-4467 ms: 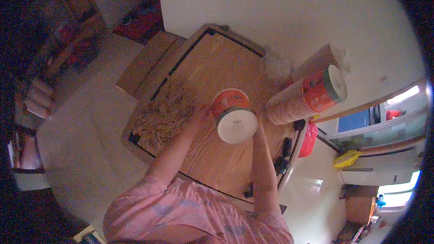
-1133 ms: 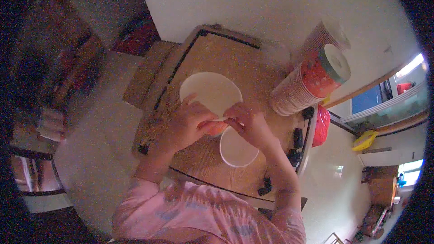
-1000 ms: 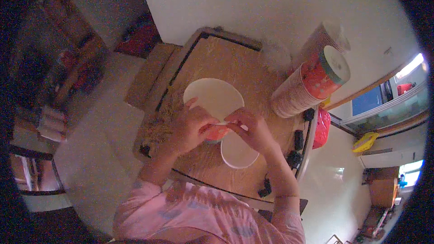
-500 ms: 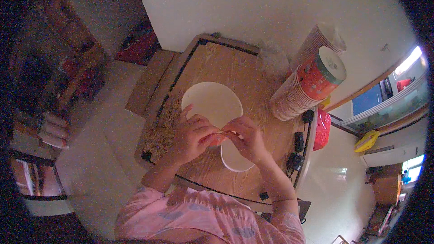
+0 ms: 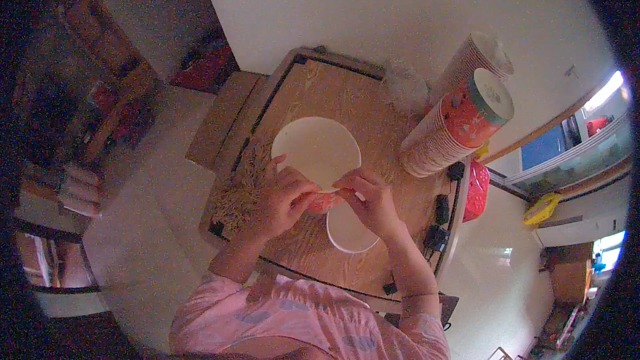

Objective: Stack and unstack decorative paper bowls on a wooden table.

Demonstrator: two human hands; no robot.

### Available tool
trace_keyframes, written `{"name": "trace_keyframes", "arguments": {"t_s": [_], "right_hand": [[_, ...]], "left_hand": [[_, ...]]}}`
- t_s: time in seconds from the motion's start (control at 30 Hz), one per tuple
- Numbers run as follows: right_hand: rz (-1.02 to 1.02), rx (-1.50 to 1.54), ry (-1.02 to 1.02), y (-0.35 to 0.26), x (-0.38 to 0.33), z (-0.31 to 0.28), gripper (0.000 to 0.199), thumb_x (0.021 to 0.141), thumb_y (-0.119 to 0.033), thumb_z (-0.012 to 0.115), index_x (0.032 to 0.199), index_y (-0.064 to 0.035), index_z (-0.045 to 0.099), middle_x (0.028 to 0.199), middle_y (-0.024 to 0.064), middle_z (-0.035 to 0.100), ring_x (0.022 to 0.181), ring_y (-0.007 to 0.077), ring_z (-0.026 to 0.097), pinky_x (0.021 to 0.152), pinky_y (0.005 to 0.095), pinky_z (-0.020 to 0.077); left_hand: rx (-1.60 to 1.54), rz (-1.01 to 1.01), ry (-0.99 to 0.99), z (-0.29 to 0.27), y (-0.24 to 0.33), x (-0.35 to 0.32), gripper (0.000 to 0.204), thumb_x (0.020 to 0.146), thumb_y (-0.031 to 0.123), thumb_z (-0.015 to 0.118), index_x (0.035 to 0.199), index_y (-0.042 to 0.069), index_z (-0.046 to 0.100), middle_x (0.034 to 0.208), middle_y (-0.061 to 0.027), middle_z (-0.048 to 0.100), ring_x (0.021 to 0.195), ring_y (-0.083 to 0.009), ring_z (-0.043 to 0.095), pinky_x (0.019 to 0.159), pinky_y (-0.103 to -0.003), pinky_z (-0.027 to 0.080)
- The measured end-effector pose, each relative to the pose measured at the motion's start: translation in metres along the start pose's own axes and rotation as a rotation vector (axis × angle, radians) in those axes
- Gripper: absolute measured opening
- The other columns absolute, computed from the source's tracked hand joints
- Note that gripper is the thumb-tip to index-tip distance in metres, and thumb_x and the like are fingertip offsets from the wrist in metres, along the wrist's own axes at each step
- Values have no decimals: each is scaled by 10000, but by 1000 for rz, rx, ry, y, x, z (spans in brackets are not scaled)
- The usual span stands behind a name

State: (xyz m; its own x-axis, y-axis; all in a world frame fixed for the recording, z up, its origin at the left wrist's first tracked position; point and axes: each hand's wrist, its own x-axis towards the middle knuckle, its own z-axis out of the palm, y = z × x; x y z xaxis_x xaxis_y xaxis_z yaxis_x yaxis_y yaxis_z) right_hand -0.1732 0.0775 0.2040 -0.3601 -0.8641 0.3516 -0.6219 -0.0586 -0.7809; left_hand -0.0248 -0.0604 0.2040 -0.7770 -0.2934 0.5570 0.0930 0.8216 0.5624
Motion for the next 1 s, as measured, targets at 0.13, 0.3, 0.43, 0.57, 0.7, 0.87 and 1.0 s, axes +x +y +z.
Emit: {"name": "trace_keyframes", "arguments": {"t_s": [0.13, 0.3, 0.43, 0.57, 0.7, 0.87, 1.0], "right_hand": [[-95, -45, 20, 0, 2, 1, 155, 688, 52, 622, 824, -15, 588, 818, 94, 569, 735, 200, 573, 623, 265, 461], [-49, -29, 23, 0, 2, 7, 147, 686, 51, 624, 813, -10, 583, 809, 100, 566, 744, 212, 573, 636, 279, 466], [-111, -36, 6, 1, 6, 7, 149, 688, 31, 620, 824, -16, 582, 825, 110, 571, 766, 246, 567, 646, 313, 463], [-121, -17, -20, 6, 13, 6, 141, 690, 3, 621, 823, -22, 581, 825, 116, 571, 777, 276, 561, 658, 343, 459], [-111, -95, 100, 13, 21, -3, 175, 662, 58, 628, 811, -21, 584, 815, 94, 568, 773, 230, 569, 642, 296, 466], [-127, -205, -18, 28, 22, 0, 171, 664, 33, 633, 817, -33, 596, 838, 91, 577, 776, 235, 566, 656, 304, 469], [-157, -187, 35, 31, 37, 3, 179, 666, 9, 617, 837, -32, 584, 818, 115, 576, 764, 287, 567, 645, 348, 463]], "left_hand": [[-24, -4, -13, -1, -1, 0, 145, 659, 124, 663, 788, 123, 598, 738, -18, 563, 762, -181, 555, 992, -462, 231], [12, 18, -22, 4, 3, 5, 130, 680, 129, 655, 801, 130, 607, 729, -2, 552, 749, -162, 541, 978, -463, 229], [48, 89, 40, 9, -2, 5, 133, 694, 135, 651, 820, 131, 608, 714, 17, 536, 732, -136, 525, 963, -470, 229], [90, 106, 63, 12, -9, 6, 142, 686, 129, 654, 821, 131, 608, 707, 23, 525, 727, -135, 523, 964, -473, 232], [117, 130, 60, 11, -15, 11, 137, 670, 116, 664, 791, 137, 604, 710, 18, 532, 734, -145, 530, 968, -481, 240], [151, 96, -10, 19, -26, 14, 135, 656, 104, 671, 761, 140, 594, 712, 10, 545, 737, -163, 539, 970, -478, 244], [172, 71, -13, 30, -48, 21, 94, 672, 145, 656, 739, 128, 591, 720, 5, 556, 760, -171, 545, 982, -473, 237]]}}
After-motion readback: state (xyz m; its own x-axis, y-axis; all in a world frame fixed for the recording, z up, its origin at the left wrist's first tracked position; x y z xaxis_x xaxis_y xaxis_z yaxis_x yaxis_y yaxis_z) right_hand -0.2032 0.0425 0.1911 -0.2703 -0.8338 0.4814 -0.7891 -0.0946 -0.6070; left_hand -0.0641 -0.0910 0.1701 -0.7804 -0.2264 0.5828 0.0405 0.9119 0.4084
